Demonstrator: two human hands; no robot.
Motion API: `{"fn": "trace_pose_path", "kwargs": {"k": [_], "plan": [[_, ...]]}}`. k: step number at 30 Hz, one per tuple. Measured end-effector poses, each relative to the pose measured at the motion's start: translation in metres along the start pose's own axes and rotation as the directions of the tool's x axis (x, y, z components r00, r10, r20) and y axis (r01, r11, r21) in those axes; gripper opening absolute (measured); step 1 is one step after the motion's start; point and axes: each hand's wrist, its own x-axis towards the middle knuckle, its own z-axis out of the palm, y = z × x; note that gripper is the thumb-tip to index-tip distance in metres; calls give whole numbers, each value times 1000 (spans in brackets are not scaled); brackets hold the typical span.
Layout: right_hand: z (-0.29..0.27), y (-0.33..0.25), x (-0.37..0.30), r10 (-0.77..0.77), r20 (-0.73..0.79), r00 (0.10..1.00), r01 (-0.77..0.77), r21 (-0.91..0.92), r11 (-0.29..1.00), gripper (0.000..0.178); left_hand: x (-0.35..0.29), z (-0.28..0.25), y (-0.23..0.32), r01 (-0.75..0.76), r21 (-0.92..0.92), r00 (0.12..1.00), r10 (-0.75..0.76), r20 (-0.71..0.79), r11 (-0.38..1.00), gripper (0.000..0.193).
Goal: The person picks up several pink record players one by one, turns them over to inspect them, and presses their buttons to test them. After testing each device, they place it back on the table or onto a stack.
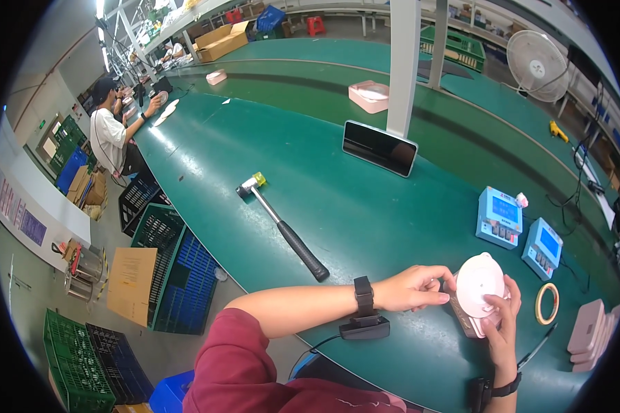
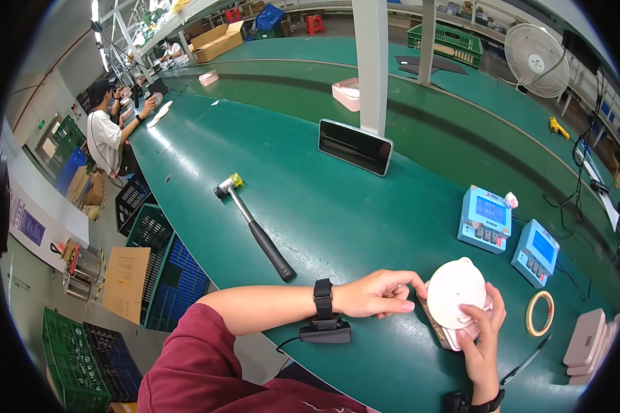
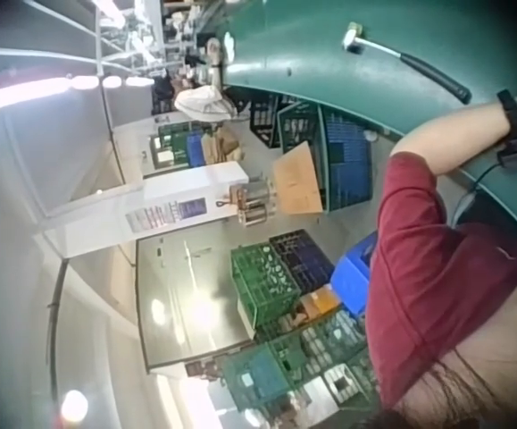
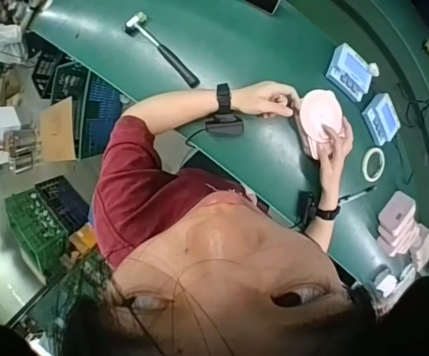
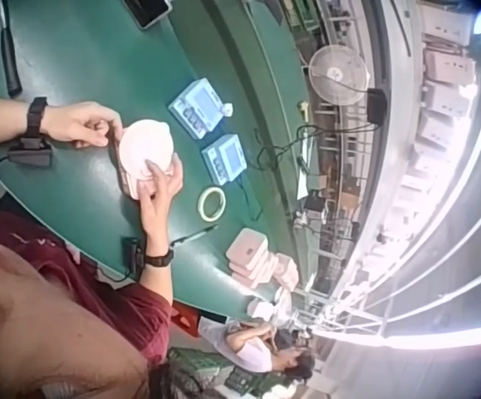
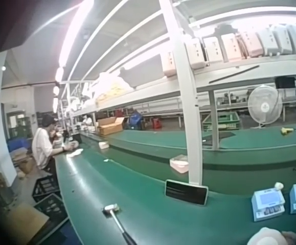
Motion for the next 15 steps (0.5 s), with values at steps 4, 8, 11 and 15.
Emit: {"fn": "trace_pose_path", "kwargs": {"k": [4, 8, 11, 15], "plan": [[0, 1, 0, -3, -4, 1000, 3, 8, 1000, 38, 0, -1, 0, 4, 0, 1000, -4, 0, 1000, 30], [-1, 2, 0, -2, -3, 1000, 2, 14, 1000, 38, 1, 0, 0, 6, 15, 1000, -6, -1, 1000, 30], [1, 3, 0, -11, 4, 1000, 10, 35, 999, 38, 0, 0, 0, 4, 8, 1000, -4, -12, 1000, 30], [1, 9, 0, -40, -8, 999, 40, -23, 999, 46, -1, -1, 2, 10, -2, 1000, -10, -14, 1000, 30]]}}
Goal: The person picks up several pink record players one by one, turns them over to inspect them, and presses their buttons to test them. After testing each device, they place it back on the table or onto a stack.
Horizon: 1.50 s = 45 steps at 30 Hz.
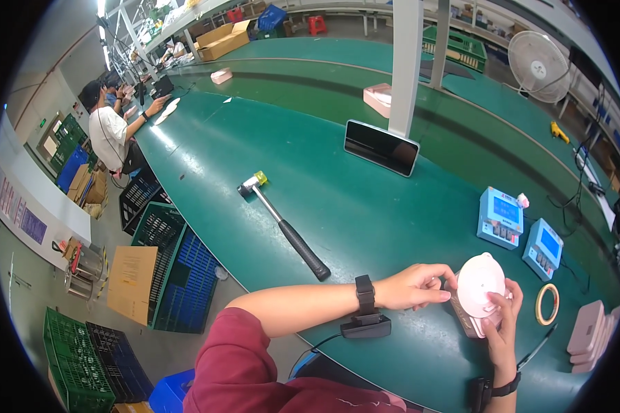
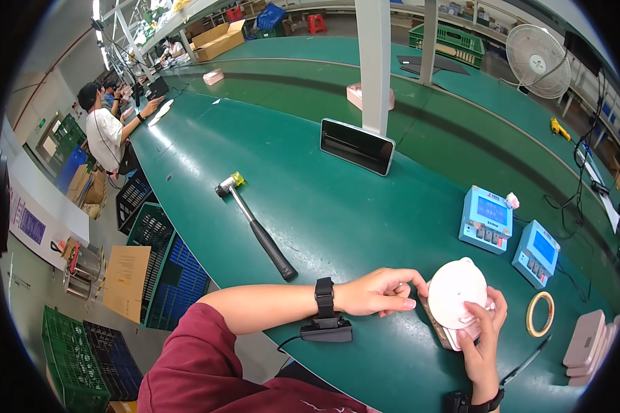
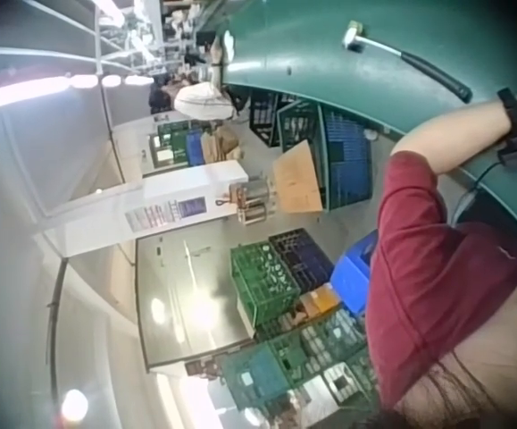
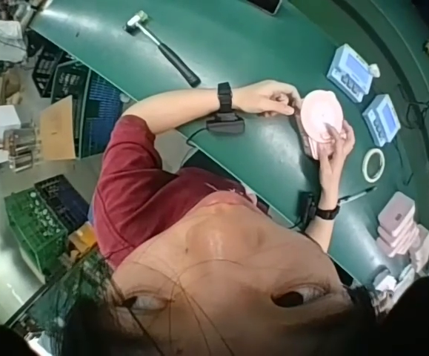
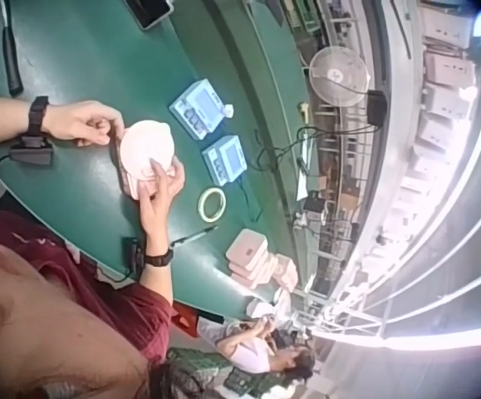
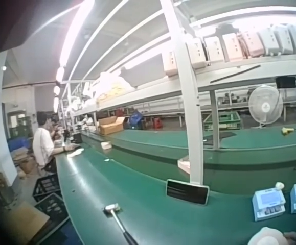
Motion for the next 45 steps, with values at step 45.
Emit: {"fn": "trace_pose_path", "kwargs": {"k": [45], "plan": [[-24, -2, 12, -184, -338, 923, -46, -571, 820, 56, -5, 61, 100, -242, -321, 923, 319, 216, 916, 59]]}}
